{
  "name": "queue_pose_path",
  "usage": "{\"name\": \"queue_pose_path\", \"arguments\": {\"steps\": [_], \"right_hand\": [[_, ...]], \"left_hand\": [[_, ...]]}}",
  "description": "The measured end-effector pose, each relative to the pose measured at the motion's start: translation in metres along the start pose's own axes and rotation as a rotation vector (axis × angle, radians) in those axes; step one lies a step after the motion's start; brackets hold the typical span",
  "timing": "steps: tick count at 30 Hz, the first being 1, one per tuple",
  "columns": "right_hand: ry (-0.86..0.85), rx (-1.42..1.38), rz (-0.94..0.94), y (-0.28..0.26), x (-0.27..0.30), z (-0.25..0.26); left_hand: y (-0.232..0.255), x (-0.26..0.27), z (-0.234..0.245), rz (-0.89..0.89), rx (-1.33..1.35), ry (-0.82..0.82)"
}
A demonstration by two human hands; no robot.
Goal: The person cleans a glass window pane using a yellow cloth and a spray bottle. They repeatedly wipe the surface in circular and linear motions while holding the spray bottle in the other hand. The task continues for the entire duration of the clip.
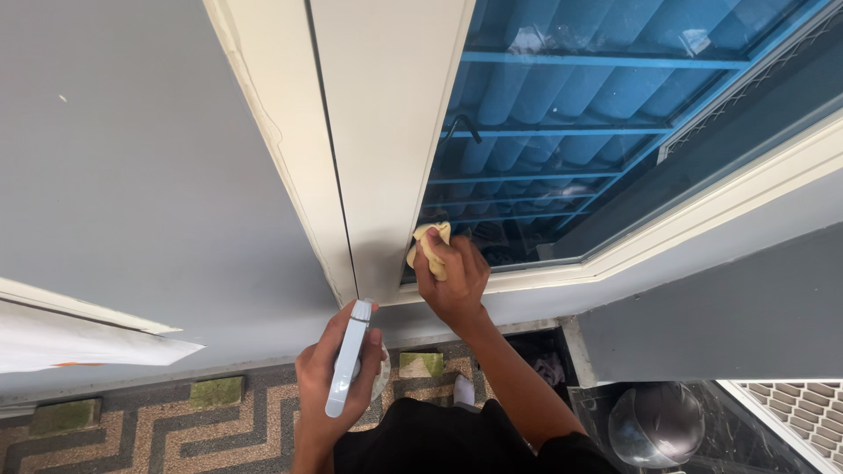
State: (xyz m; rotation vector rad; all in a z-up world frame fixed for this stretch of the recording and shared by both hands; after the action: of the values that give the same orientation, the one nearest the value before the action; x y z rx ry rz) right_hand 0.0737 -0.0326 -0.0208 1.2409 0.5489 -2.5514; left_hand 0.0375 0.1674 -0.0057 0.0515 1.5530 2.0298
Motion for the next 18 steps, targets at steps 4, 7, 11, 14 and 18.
{"name": "queue_pose_path", "arguments": {"steps": [4,7,11,14,18], "right_hand": [[0.027,0.011,0.003,0.001,-0.002,0.0],[0.086,0.008,0.017,-0.002,-0.02,0.011],[0.181,0.046,0.001,-0.005,-0.052,0.037],[0.274,0.003,-0.054,-0.005,-0.07,0.049],[0.25,0.024,-0.029,-0.003,-0.071,0.057]], "left_hand": [[0.003,0.003,-0.001,-0.023,-0.019,-0.001],[0.005,0.001,-0.002,-0.019,-0.004,-0.009],[0.007,-0.001,-0.006,-0.009,-0.015,-0.025],[0.009,-0.003,-0.012,-0.031,-0.018,-0.04],[0.013,-0.012,-0.02,-0.066,-0.012,-0.054]]}}
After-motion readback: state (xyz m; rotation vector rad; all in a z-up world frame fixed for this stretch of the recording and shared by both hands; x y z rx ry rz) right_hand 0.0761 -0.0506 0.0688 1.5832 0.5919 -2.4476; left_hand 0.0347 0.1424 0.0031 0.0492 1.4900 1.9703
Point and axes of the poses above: each hand's wrist, its own x-axis away from the middle knuckle, its own z-axis out of the back of the hand, y = z × x, the point moved 2 cm from there along -x, towards the middle knuckle, and after that the axes turned 15 degrees about -y, right-handed, at the moved point
